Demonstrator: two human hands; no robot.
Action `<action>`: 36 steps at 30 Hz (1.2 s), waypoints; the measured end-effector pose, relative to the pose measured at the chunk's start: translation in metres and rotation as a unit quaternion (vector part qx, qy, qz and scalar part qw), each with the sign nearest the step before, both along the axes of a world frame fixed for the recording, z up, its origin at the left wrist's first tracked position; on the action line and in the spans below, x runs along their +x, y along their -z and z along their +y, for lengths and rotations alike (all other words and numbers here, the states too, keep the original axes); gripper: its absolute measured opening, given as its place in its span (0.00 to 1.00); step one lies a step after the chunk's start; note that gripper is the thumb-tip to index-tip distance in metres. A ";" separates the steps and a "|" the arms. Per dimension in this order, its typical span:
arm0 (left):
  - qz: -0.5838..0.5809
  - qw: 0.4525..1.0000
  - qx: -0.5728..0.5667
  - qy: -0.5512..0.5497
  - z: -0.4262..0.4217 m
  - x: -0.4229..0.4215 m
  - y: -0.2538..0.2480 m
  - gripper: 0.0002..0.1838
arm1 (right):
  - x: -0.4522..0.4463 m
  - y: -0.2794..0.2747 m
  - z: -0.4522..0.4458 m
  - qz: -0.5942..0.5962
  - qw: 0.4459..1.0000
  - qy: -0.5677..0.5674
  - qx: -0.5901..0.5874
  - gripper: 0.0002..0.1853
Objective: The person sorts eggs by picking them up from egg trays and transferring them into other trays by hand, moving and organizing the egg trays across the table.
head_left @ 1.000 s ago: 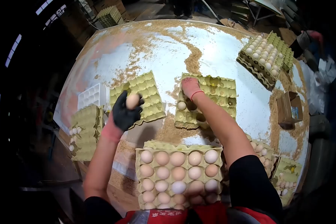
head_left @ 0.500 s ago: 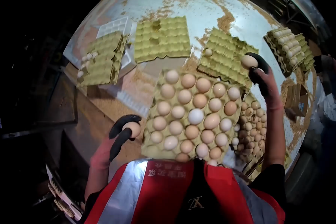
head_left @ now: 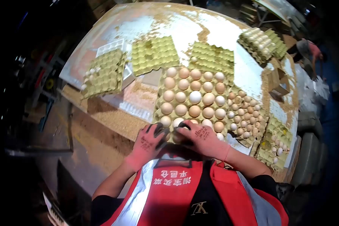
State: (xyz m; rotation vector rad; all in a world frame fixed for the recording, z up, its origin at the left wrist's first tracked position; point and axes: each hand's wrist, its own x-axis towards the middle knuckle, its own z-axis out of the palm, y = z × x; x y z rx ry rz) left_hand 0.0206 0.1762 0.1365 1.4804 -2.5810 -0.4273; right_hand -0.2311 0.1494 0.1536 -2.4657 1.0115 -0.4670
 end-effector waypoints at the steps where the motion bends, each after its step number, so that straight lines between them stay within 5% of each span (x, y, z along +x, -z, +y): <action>1: 0.052 0.998 -0.036 -0.013 -0.002 0.001 -0.007 0.30 | -0.004 -0.002 0.005 -0.025 0.999 0.032 0.009 0.27; 4: 0.211 0.969 -0.057 -0.115 -0.014 0.012 0.005 0.37 | -0.045 -0.019 0.015 -0.097 0.950 0.287 0.074 0.25; 6: 0.325 0.929 0.036 -0.173 -0.033 0.023 0.046 0.33 | -0.092 -0.001 0.017 -0.139 0.881 0.451 -0.027 0.18; 7: 0.383 0.894 0.105 -0.206 -0.040 0.023 0.061 0.32 | -0.111 0.019 0.016 -0.189 0.846 0.495 0.049 0.16; 8: 0.430 0.855 0.217 -0.193 -0.047 0.018 0.059 0.32 | -0.133 0.052 0.015 -0.185 0.827 0.504 0.164 0.17; 10: 0.300 0.950 0.069 -0.062 -0.055 0.023 0.116 0.33 | -0.128 0.081 0.014 -0.172 0.886 0.394 0.173 0.18; 11: 0.231 0.973 -0.014 0.014 -0.063 0.027 0.134 0.33 | -0.105 0.058 0.010 -0.155 0.856 0.464 0.165 0.21; 12: 0.370 0.923 0.099 -0.040 -0.056 0.008 0.096 0.28 | -0.100 0.061 0.002 -0.141 0.854 0.484 0.131 0.24; 13: 0.465 0.853 0.226 -0.072 -0.053 -0.014 0.055 0.24 | -0.101 0.025 -0.004 -0.100 0.842 0.479 0.228 0.26; 15: 0.270 0.959 0.053 0.063 -0.074 0.024 0.122 0.26 | -0.102 0.043 -0.009 -0.114 0.853 0.478 0.176 0.28; 18: 0.383 0.908 0.166 0.041 -0.075 0.003 0.089 0.31 | -0.097 0.037 -0.007 -0.101 0.841 0.495 0.193 0.27; 21: 0.271 0.955 0.065 0.097 -0.072 0.006 0.081 0.35 | -0.092 0.040 0.000 -0.139 0.826 0.520 0.166 0.23; 24: 0.429 0.855 0.285 -0.059 -0.071 0.001 0.074 0.26 | -0.089 0.047 0.003 -0.153 0.822 0.530 0.144 0.22; 27: 0.467 0.810 0.308 -0.177 -0.054 -0.014 0.052 0.22 | -0.081 0.046 0.005 -0.174 0.811 0.539 0.148 0.25; 28: 0.470 0.821 0.268 -0.181 -0.043 -0.028 0.034 0.21 | -0.078 0.053 0.002 -0.177 0.799 0.561 0.123 0.24; 33: 0.411 0.892 0.184 -0.038 -0.089 0.011 0.106 0.25 | -0.080 0.057 0.010 -0.184 0.797 0.560 0.130 0.23; 34: 0.402 0.878 0.256 -0.036 -0.092 0.012 0.106 0.27 | -0.088 0.047 0.020 -0.221 0.802 0.519 0.196 0.23; 35: 0.392 0.861 0.323 -0.032 -0.093 0.011 0.092 0.30 | -0.094 0.079 0.018 -0.363 0.794 0.477 0.102 0.21; 36: 0.400 0.858 0.319 -0.037 -0.088 0.001 0.093 0.30 | -0.105 0.076 0.018 -0.358 0.800 0.471 0.101 0.21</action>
